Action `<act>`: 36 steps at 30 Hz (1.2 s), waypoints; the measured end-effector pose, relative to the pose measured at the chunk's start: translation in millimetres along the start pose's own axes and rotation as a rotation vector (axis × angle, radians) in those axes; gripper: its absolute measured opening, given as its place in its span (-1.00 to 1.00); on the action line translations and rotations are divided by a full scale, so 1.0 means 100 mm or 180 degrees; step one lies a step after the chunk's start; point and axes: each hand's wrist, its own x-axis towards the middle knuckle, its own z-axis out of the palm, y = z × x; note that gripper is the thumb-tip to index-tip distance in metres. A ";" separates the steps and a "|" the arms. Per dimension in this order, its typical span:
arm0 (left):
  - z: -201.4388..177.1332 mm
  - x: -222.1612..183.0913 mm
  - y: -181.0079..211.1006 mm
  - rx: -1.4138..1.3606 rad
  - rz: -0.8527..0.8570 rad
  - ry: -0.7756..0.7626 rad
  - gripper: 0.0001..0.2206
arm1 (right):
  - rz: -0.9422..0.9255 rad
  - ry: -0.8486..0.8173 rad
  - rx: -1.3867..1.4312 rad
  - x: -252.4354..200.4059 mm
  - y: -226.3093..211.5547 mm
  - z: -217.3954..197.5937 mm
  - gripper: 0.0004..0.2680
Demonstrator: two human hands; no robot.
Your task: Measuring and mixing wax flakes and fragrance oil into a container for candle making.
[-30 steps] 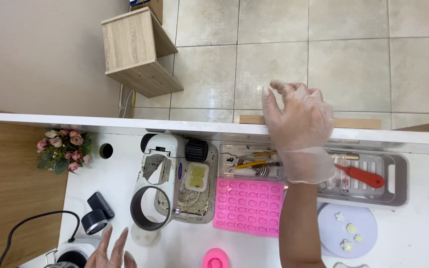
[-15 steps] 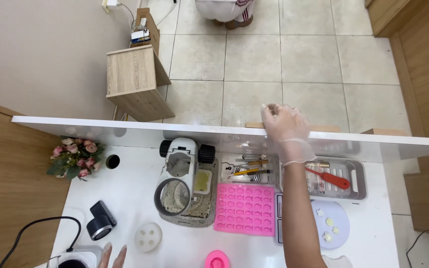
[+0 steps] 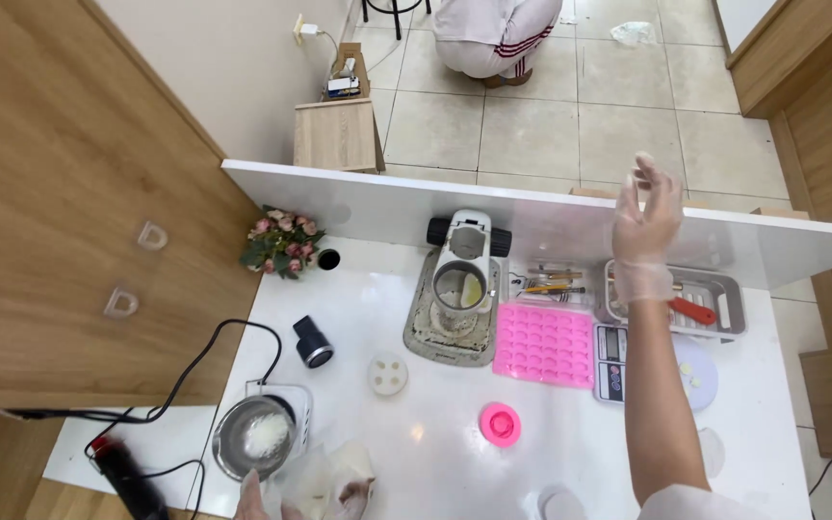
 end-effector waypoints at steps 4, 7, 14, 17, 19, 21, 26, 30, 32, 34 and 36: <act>-0.21 -0.35 0.60 -0.0355 0.0167 0.0803 -0.21 | -0.0098 0.0078 0.0323 -0.74 -0.93 -0.16 -0.75; -0.36 -0.36 0.71 0.0330 -0.0556 0.0326 -0.12 | 0.0135 -0.0106 0.1066 -1.53 -1.80 -0.16 -0.80; -0.69 -0.50 1.08 0.0161 -0.1197 -0.0648 -0.19 | 0.1095 -0.1848 0.2370 -2.90 -3.15 -0.18 -0.79; -0.93 -0.48 1.32 -0.0489 -0.0770 -0.0412 -0.34 | 0.1081 -0.2364 0.2243 -2.99 -3.41 -0.24 -0.81; -1.05 -0.41 1.47 -0.0697 -0.0777 -0.0488 -0.44 | 0.0780 -0.2475 0.2122 -3.06 -3.46 -0.17 -0.81; -1.08 -0.36 1.51 -0.1129 -0.0679 -0.0513 -0.59 | -0.0288 -0.2742 0.1473 -3.15 -3.45 -0.06 -0.89; -1.24 -0.30 1.58 -0.0700 -0.0265 -0.0252 -0.67 | -0.1261 -0.3398 0.0464 -3.37 -3.45 0.33 -0.86; -1.14 -0.23 1.50 -0.0015 0.0060 -0.0651 -0.80 | -0.1497 -0.3789 -0.0261 -3.45 -3.46 0.58 -0.91; -1.07 -0.22 1.47 0.0216 0.0062 -0.0811 -0.76 | -0.1503 -0.4090 -0.0488 -3.49 -3.42 0.70 -0.84; -0.99 -0.22 1.42 0.0447 0.0067 -0.0965 -0.70 | -0.1507 -0.4384 -0.0717 -3.61 -3.34 0.82 -0.76; -0.89 -0.21 1.36 -0.0204 -0.0051 -0.0878 -0.60 | -0.1688 -0.3898 -0.0777 -3.77 -3.22 0.96 -0.63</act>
